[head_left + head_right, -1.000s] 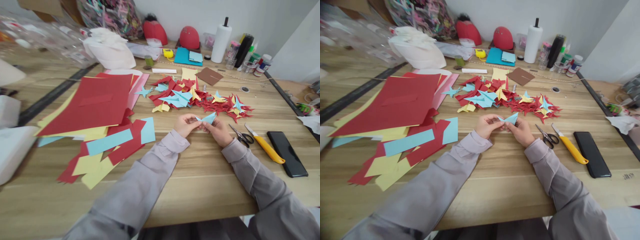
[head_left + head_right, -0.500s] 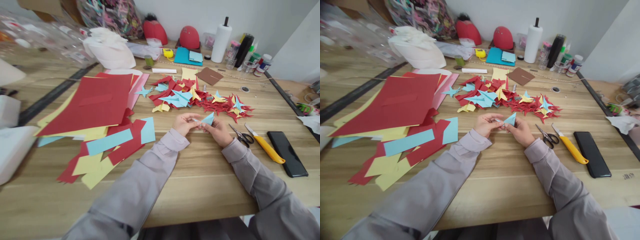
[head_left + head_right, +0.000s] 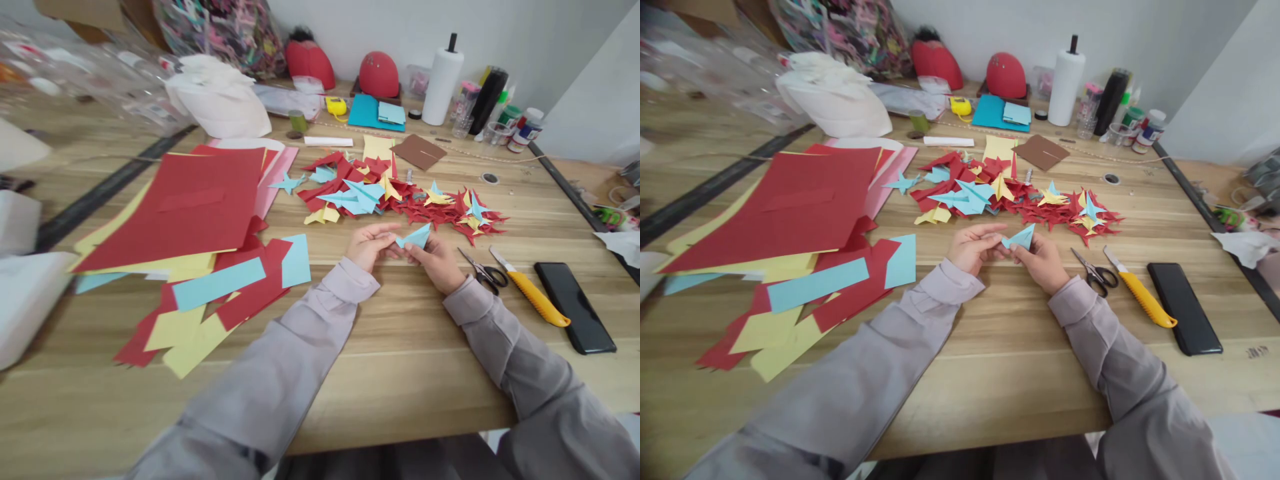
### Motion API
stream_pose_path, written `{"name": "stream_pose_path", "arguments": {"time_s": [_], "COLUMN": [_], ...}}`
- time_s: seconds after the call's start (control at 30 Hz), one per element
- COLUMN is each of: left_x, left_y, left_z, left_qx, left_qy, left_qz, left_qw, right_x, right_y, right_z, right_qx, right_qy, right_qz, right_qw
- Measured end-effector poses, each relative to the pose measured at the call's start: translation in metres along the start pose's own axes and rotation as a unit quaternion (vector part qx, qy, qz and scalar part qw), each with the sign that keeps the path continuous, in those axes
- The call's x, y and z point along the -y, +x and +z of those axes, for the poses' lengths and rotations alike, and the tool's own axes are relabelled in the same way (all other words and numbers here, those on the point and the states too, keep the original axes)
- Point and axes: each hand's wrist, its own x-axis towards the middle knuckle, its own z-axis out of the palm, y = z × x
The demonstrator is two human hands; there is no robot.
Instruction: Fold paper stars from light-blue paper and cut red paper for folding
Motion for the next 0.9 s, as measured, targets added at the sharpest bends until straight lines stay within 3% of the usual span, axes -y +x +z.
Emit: {"name": "stream_pose_path", "arguments": {"time_s": [0.37,0.53,0.9], "left_x": [0.0008,0.0022,0.009], "left_y": [0.0005,0.0005,0.0021], "left_z": [-0.0014,0.0006,-0.0009], "left_qx": [0.016,-0.003,0.019], "left_qy": [-0.008,0.028,0.087], "left_qz": [0.009,0.027,0.061], "left_qw": [1.0,0.999,0.994], "right_x": [0.0,-0.0006,0.0017], "right_y": [0.0001,0.0004,-0.0002], "right_z": [0.0001,-0.0004,0.0001], "right_qx": [0.001,-0.002,-0.003], "right_qy": [-0.004,-0.002,0.05], "right_qz": [0.005,0.01,0.031], "right_qw": [1.0,1.0,0.998]}}
